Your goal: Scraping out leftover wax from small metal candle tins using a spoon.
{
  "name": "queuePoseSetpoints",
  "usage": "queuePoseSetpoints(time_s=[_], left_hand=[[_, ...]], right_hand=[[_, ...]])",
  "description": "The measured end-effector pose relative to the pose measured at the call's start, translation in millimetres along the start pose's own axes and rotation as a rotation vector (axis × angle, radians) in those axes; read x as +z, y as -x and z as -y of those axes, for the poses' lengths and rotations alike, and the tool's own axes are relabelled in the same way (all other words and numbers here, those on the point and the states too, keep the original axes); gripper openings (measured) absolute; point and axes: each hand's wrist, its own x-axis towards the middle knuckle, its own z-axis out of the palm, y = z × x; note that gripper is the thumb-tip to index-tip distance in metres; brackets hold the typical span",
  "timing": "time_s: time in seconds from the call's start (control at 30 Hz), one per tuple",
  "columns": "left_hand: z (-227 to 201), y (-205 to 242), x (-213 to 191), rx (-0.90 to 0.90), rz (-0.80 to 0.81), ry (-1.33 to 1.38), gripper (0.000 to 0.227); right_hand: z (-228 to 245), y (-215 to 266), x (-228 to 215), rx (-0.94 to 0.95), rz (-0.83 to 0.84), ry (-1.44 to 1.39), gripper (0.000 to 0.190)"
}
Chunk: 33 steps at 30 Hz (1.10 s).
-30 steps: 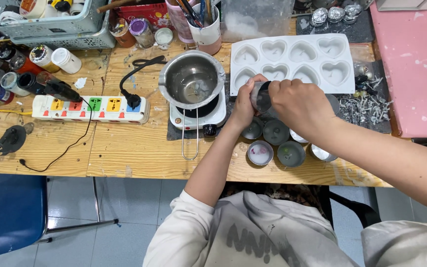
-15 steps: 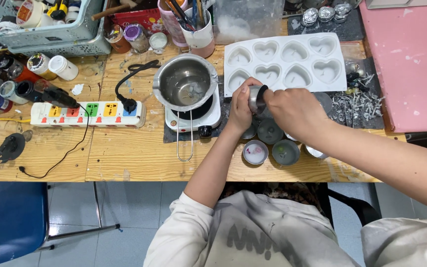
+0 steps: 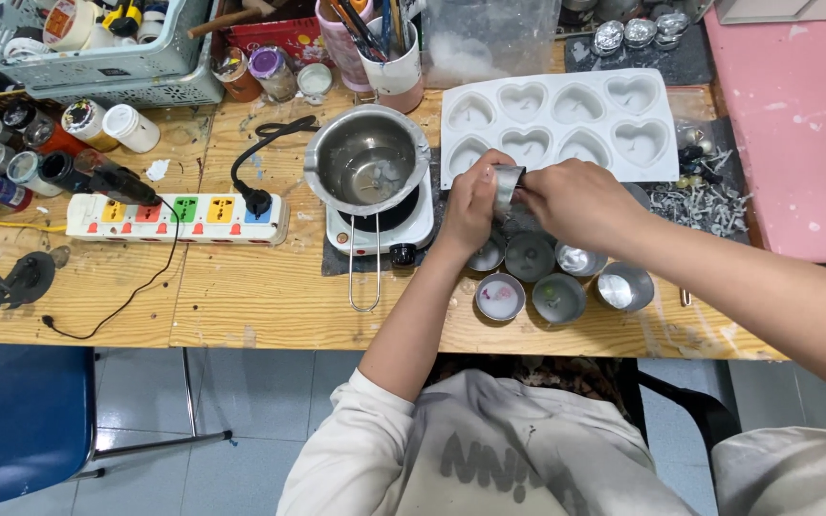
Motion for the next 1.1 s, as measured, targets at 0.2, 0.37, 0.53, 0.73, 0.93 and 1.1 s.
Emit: queuePoseSetpoints(time_s=[0.2, 0.37, 0.53, 0.73, 0.93, 1.1], left_hand=[[-24, -2, -6, -0.007, 0.017, -0.093, 0.054], [-5, -1, 10, -0.030, -0.129, 0.117, 0.052], [25, -4, 28, -0.229, -0.255, 0.619, 0.052], [52, 2, 39, -0.523, -0.233, 0.784, 0.053], [11, 1, 32, -0.507, -0.167, 0.746, 0.050], [12, 2, 33, -0.458, -0.111, 0.657, 0.052]], right_hand=[[-39, -19, 26, 0.231, 0.312, -0.798, 0.036], [-37, -28, 2, 0.517, 0.590, -0.877, 0.047], [-26, -42, -26, 0.571, 0.648, -0.897, 0.049], [-4, -81, -36, 0.419, 0.498, -0.617, 0.052], [43, -111, -38, 0.049, 0.118, 0.039, 0.056], [59, -122, -26, -0.017, 0.050, 0.254, 0.062]])
